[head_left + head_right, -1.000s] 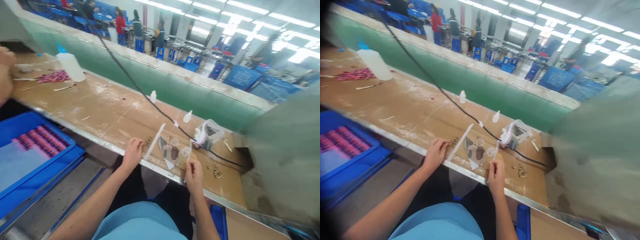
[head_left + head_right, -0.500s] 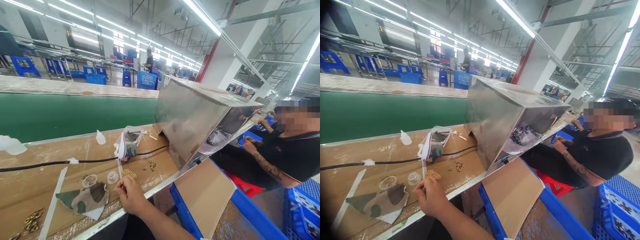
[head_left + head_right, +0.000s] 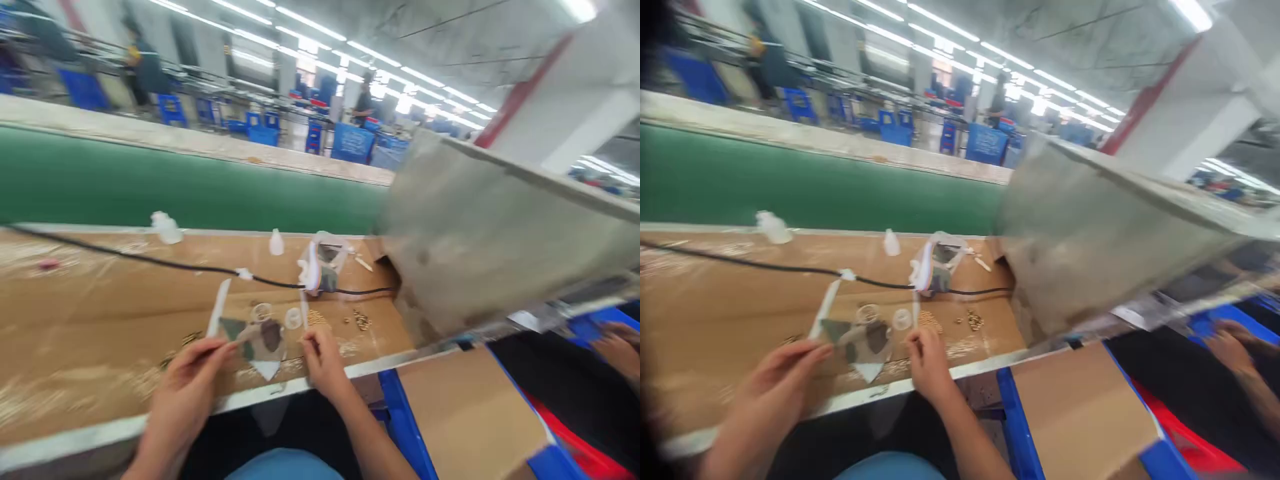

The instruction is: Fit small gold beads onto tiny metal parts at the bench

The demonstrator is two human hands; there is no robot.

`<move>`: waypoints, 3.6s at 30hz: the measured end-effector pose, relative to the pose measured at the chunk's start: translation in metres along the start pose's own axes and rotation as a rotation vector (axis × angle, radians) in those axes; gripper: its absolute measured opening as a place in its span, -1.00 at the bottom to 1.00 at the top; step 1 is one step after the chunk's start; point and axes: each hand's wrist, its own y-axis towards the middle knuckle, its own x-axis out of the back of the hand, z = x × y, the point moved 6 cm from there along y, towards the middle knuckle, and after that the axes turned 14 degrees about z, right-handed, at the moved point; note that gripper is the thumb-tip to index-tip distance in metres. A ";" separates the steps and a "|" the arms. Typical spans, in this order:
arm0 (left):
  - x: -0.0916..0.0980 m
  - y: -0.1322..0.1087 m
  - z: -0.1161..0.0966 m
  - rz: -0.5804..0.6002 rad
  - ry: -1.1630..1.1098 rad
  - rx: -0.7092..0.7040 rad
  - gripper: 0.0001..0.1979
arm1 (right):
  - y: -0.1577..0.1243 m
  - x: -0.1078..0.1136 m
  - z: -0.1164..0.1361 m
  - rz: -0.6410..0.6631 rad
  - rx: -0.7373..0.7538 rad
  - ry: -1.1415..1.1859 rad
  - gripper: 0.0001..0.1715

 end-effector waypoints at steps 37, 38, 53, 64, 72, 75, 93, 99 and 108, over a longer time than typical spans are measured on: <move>-0.060 0.004 0.052 0.495 -0.553 0.372 -0.61 | 0.073 0.012 0.060 0.447 0.585 -1.176 -0.71; -0.060 0.004 0.052 0.491 -0.552 0.370 -0.61 | 0.073 0.012 0.060 0.458 0.589 -1.184 -0.72; -0.057 0.006 0.049 0.467 -0.559 0.344 -0.64 | 0.073 0.012 0.061 0.533 0.583 -1.176 -0.69; -0.060 0.005 0.049 0.500 -0.628 0.383 -0.56 | 0.052 0.022 0.054 0.315 0.341 -0.528 -0.79; -0.060 0.002 0.044 0.536 -0.654 0.431 -0.58 | 0.038 -0.001 0.059 0.376 0.343 -0.442 -0.75; -0.060 0.002 0.045 0.538 -0.654 0.431 -0.59 | 0.038 -0.003 0.058 0.380 0.344 -0.438 -0.76; -0.059 0.002 0.049 0.537 -0.620 0.450 -0.59 | 0.037 -0.009 0.062 0.376 0.432 -0.530 -0.75; -0.059 0.002 0.051 0.543 -0.599 0.440 -0.56 | 0.036 -0.011 0.062 0.424 0.443 -0.499 -0.76; -0.062 0.002 0.044 0.525 -0.465 0.269 -0.59 | 0.023 -0.001 0.049 0.260 0.254 -0.312 -0.85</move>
